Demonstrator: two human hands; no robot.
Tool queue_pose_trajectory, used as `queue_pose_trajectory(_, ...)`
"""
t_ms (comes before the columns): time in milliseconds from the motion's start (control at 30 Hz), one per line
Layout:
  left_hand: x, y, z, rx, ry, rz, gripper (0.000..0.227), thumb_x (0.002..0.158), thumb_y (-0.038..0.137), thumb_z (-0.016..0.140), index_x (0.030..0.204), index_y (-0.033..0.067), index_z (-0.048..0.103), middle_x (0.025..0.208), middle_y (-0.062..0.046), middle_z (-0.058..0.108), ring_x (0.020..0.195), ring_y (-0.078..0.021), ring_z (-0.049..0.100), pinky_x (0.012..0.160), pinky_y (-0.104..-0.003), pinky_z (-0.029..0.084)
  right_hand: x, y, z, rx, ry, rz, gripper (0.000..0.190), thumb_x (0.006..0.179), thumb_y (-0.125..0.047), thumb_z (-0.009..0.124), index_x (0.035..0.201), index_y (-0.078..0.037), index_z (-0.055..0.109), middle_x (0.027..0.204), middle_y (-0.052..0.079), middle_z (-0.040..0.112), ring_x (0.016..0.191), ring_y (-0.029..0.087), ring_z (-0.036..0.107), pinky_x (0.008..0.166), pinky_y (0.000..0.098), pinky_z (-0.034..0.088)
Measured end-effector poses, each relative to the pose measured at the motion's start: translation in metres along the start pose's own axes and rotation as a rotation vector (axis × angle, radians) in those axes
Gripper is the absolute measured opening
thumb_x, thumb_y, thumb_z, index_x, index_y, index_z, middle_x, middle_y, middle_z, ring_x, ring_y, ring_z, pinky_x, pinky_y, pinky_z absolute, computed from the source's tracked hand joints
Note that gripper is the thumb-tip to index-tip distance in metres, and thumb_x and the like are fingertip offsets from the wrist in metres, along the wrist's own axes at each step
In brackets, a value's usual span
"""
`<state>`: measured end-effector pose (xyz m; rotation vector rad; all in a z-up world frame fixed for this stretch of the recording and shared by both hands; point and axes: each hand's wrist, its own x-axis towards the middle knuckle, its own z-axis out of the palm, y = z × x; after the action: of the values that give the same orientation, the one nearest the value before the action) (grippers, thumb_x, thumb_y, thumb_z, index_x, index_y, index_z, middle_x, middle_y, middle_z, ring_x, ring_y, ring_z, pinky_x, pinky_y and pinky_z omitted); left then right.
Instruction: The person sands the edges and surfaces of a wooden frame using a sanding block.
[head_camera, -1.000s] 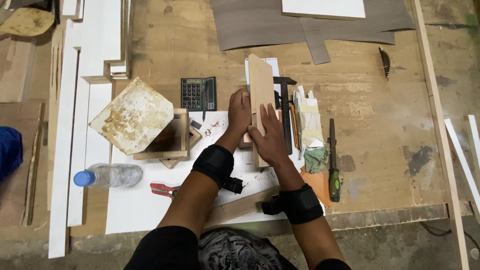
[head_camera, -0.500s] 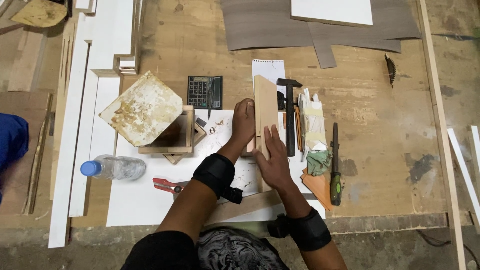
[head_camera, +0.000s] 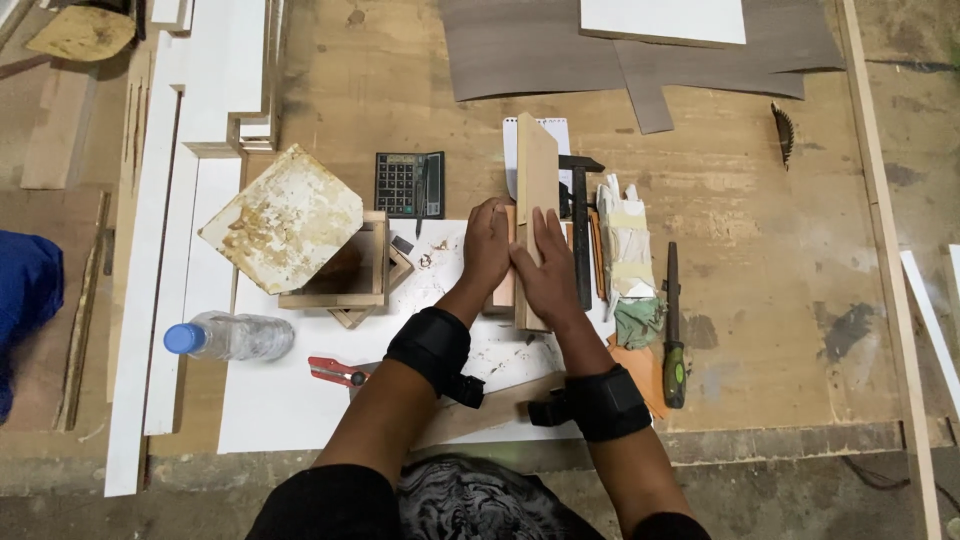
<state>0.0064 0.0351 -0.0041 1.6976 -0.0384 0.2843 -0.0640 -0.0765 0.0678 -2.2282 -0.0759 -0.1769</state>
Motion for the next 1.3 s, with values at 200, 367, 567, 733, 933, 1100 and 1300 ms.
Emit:
queue_pose_trajectory(200, 0.002, -0.009, 0.004, -0.039, 0.001, -0.066, 0.042, 0.11, 0.029, 0.042, 0.136, -0.0008, 0.057, 0.129, -0.017, 0.058, 0.119, -0.0293, 0.06, 0.102, -0.038, 0.047, -0.016, -0.001, -0.002, -0.088, -0.023, -0.014, 0.073, 0.1, -0.039, 0.059, 0.161, -0.007, 0.035, 0.171, 0.024, 0.021, 0.157, 0.039, 0.024, 0.124, 0.0487, 0.022)
queue_pose_trajectory(367, -0.002, 0.006, -0.001, -0.079, -0.027, -0.099, 0.04, 0.111, 0.028, 0.04, 0.131, 0.0009, 0.061, 0.127, -0.016, 0.059, 0.118, -0.0287, 0.061, 0.103, -0.037, 0.047, -0.063, -0.004, -0.005, -0.145, -0.043, -0.044, 0.073, 0.099, -0.039, 0.061, 0.16, -0.007, 0.036, 0.172, 0.023, 0.022, 0.156, 0.037, 0.026, 0.122, 0.0495, 0.022)
queue_pose_trajectory(567, 0.001, 0.0, 0.002, -0.081, 0.014, -0.043, 0.039, 0.11, 0.027, 0.044, 0.13, 0.0006, 0.063, 0.125, -0.016, 0.061, 0.117, -0.0286, 0.063, 0.101, -0.036, 0.049, -0.053, 0.0, -0.003, -0.161, -0.014, -0.089, 0.072, 0.099, -0.038, 0.063, 0.159, -0.007, 0.039, 0.17, 0.023, 0.024, 0.155, 0.037, 0.029, 0.121, 0.0495, 0.024)
queue_pose_trajectory(733, 0.002, -0.007, 0.004, -0.107, 0.024, -0.081, 0.039, 0.109, 0.026, 0.044, 0.133, -0.0005, 0.061, 0.13, -0.016, 0.06, 0.12, -0.029, 0.062, 0.103, -0.037, 0.047, -0.018, 0.002, 0.001, -0.185, 0.011, -0.077, 0.073, 0.098, -0.037, 0.064, 0.16, -0.006, 0.04, 0.168, 0.024, 0.025, 0.153, 0.039, 0.031, 0.12, 0.0504, 0.024)
queue_pose_trajectory(933, 0.001, -0.004, 0.004, -0.049, 0.024, -0.064, 0.04, 0.11, 0.026, 0.043, 0.134, -0.0008, 0.061, 0.133, -0.018, 0.058, 0.123, -0.0302, 0.059, 0.105, -0.037, 0.045, -0.009, -0.001, -0.002, -0.076, 0.042, -0.062, 0.07, 0.094, -0.034, 0.063, 0.156, -0.008, 0.044, 0.169, 0.023, 0.029, 0.152, 0.038, 0.035, 0.12, 0.0478, 0.029)
queue_pose_trajectory(1100, 0.004, -0.011, 0.009, -0.097, 0.036, -0.12, 0.039, 0.109, 0.028, 0.046, 0.132, 0.0005, 0.061, 0.13, -0.016, 0.06, 0.121, -0.0283, 0.061, 0.103, -0.036, 0.048, -0.01, -0.014, -0.008, -0.098, -0.034, 0.014, 0.07, 0.098, -0.036, 0.062, 0.158, -0.008, 0.04, 0.168, 0.023, 0.025, 0.153, 0.04, 0.027, 0.119, 0.0511, 0.019)
queue_pose_trajectory(1300, 0.0, 0.004, 0.004, -0.126, 0.032, -0.081, 0.037, 0.11, 0.026, 0.044, 0.13, 0.002, 0.064, 0.126, -0.016, 0.059, 0.117, -0.0289, 0.062, 0.101, -0.036, 0.048, -0.045, -0.017, -0.01, -0.128, -0.007, -0.002, 0.07, 0.095, -0.037, 0.062, 0.157, -0.01, 0.043, 0.167, 0.021, 0.03, 0.15, 0.038, 0.033, 0.119, 0.0463, 0.027)
